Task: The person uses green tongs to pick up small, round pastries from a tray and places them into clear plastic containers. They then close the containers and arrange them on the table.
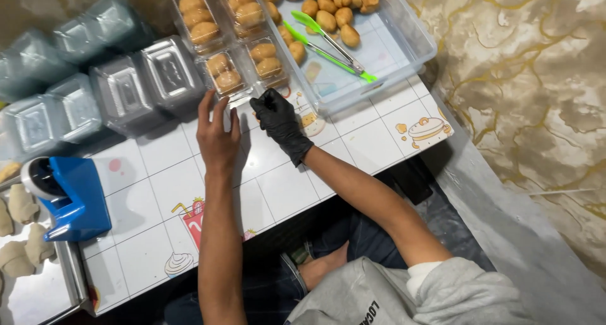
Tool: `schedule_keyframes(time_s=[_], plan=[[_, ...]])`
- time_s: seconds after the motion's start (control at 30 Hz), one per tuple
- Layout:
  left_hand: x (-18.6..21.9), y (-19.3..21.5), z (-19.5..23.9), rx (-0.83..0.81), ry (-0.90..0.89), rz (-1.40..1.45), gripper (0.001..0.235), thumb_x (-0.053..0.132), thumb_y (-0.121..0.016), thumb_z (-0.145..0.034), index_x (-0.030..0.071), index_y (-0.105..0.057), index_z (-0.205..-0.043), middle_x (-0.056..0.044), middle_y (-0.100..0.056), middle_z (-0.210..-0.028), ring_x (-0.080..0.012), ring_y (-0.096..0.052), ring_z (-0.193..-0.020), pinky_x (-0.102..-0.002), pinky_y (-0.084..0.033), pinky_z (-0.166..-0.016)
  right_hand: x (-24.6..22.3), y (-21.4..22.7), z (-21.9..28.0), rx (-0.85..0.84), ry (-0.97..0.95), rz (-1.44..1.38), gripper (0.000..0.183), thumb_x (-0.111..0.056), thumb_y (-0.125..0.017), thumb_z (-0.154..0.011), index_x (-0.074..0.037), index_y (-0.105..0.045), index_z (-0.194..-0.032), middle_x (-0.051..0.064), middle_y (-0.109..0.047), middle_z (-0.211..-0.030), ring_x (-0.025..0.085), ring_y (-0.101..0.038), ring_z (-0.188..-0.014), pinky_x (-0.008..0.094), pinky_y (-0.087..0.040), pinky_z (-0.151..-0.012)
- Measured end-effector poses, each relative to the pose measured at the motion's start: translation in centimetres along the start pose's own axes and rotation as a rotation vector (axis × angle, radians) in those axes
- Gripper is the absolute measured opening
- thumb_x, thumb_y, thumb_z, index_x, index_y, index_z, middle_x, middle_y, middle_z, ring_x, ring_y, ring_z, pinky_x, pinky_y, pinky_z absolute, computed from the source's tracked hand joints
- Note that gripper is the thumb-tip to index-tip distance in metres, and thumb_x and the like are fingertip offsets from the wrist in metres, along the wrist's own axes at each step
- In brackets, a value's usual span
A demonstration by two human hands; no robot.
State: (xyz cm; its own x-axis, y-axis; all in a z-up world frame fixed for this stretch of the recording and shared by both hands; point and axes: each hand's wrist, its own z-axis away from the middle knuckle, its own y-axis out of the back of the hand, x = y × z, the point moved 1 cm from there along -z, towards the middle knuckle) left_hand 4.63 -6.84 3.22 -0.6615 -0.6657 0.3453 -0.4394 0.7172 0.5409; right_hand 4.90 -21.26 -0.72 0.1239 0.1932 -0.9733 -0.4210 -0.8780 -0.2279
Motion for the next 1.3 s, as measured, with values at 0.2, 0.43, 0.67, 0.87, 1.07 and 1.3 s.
schedule_keyframes(time_s=[0.2,0.43,0.67,0.87,1.07,1.3], plan=[[0.7,0.2,-0.5,-0.034,0.042,0.015,0.028,0.000,-0.077,-0.095,0.002,-0.067,-0.121,-0.016,-0.053,-0.135,-0.0411,-0.055,-0.130,-0.048,-0.053,-0.103,-1.5,0.5,0.6,0.006,0.090,0.171,0.024,-0.020,-0.081,-0.083,-0.014,-0.061,-0.071,0.002,-0.064,-0.054,0.011,-0.064,-0.045,0.019,-0.049,-0.047],[-0.1,0.1,-0.1,-0.057,0.040,0.034,0.027,0.001,-0.078,-0.096,0.003,-0.066,-0.120,-0.014,-0.053,-0.132,-0.0393,-0.055,-0.130,-0.047,-0.055,-0.104,-1.9,0.8,1.4,0.011,0.113,0.057,0.025,-0.009,-0.080,-0.083,-0.012,-0.059,-0.069,0.001,-0.065,-0.058,0.007,-0.065,-0.056,0.021,-0.055,-0.061],[-0.1,0.1,0.1,-0.081,0.046,0.084,0.031,0.002,-0.076,-0.097,0.003,-0.062,-0.125,-0.016,-0.053,-0.130,-0.0434,-0.056,-0.127,-0.051,-0.056,-0.100,-0.3,0.7,0.8,-0.001,0.221,0.278,0.022,-0.021,-0.080,-0.085,-0.015,-0.062,-0.073,0.002,-0.070,-0.063,0.012,-0.072,-0.063,0.024,-0.057,-0.067],[0.3,0.5,0.1,-0.099,0.078,0.122,0.032,0.002,-0.075,-0.097,0.002,-0.061,-0.126,-0.016,-0.052,-0.129,-0.0451,-0.058,-0.124,-0.051,-0.057,-0.099,-1.0,0.3,1.6,-0.021,0.221,0.300,0.022,-0.019,-0.079,-0.085,-0.014,-0.062,-0.073,0.002,-0.072,-0.066,0.012,-0.073,-0.067,0.026,-0.058,-0.069],[-0.3,-0.2,0.7,0.039,0.052,0.095,0.030,0.004,-0.074,-0.093,0.001,-0.065,-0.121,-0.018,-0.056,-0.126,-0.0447,-0.060,-0.122,-0.052,-0.054,-0.098,-2.3,0.3,2.7,-0.087,0.211,0.351,0.024,-0.019,-0.083,-0.084,-0.012,-0.063,-0.075,0.004,-0.072,-0.067,0.010,-0.071,-0.068,0.027,-0.058,-0.067],[-0.7,-0.1,0.7,0.159,0.137,0.173,0.035,-0.011,-0.062,-0.085,0.005,-0.069,-0.115,-0.016,-0.063,-0.120,-0.0421,-0.065,-0.117,-0.048,-0.055,-0.095,-0.6,0.4,1.8,-0.210,0.169,0.478,0.022,-0.023,-0.083,-0.086,-0.010,-0.066,-0.081,0.008,-0.074,-0.074,0.019,-0.074,-0.074,0.034,-0.058,-0.070]])
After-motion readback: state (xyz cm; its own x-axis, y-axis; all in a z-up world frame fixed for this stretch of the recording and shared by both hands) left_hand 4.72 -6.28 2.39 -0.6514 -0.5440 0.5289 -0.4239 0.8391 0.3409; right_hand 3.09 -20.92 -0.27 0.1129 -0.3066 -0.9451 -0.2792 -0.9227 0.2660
